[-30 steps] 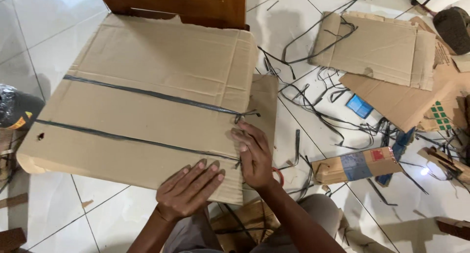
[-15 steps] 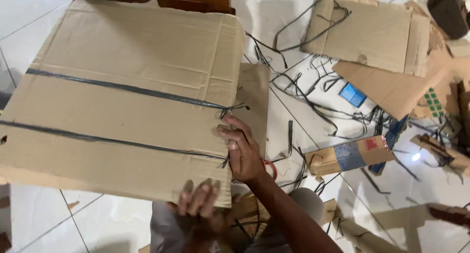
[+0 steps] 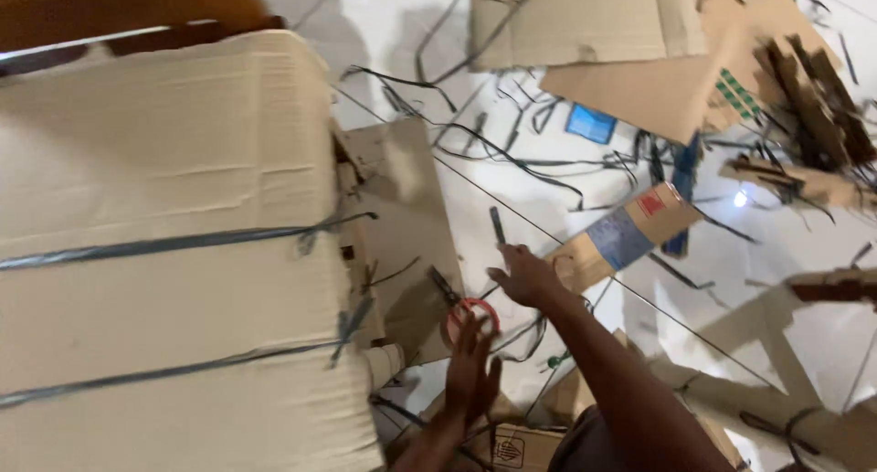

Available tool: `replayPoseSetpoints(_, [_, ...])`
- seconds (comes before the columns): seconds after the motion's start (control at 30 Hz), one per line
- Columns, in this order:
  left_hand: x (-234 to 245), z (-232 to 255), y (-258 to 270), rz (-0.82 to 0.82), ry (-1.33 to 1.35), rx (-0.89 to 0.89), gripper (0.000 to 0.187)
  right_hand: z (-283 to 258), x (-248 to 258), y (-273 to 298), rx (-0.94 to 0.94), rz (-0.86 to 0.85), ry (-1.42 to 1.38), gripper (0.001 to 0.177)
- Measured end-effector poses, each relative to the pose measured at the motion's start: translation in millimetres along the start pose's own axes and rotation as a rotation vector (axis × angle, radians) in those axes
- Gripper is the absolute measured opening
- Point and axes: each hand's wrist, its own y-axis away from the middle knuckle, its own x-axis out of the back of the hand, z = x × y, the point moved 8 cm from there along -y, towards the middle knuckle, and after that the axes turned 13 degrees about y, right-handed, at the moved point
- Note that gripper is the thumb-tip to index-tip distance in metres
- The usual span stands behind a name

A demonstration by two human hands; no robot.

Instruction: Securing cardboard packaging by threading and tying plastic straps through holes

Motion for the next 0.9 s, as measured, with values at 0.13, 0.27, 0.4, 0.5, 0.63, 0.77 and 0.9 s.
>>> replayPoseSetpoints(0.13, [-29.5,-28.6,-43.8,-0.143,-0.2,0.078,0.035,61.3,-20.0,3.7,0.037,0.072,0.021,0.061])
replayPoseSetpoints(0.27, [-66.7,-63.7,-75.2,-0.099,-0.082,0.096,0.048,90.6,-26.2,9.4,-0.084,0.056,0.02,0.058])
replayPoseSetpoints(0.4, [-91.5,-94.1,-97.6,-0.145,-0.079,0.109,0.065,121.6,-70.5,-10.9,-0.055,0.159,0.174,0.057])
replayPoseSetpoints(0.5, [-78.4,-76.3,-100.1,-0.113,-0.361,-0.083,0.068,131.2,-104.8,-14.7,-0.115,-0.084,0.271,0.079])
replayPoseSetpoints(0.63, [-73.2,-56.5,-108.2,-0.063,-0.452,-0.071,0.07,118.0,-108.8,-12.0,-0.105,-0.003,0.321,0.059])
replayPoseSetpoints(0.77, [-86.5,-82.6,-118.5,0.024,-0.441,0.053,0.049,121.1,-103.9,-25.5,-0.056,0.143,0.351,0.087])
replayPoseSetpoints(0.9, [-100.5,-105.5,-123.5,0.007,-0.481,0.162,0.043,121.3,-95.4,-22.3,-0.01,0.609,0.351,0.082])
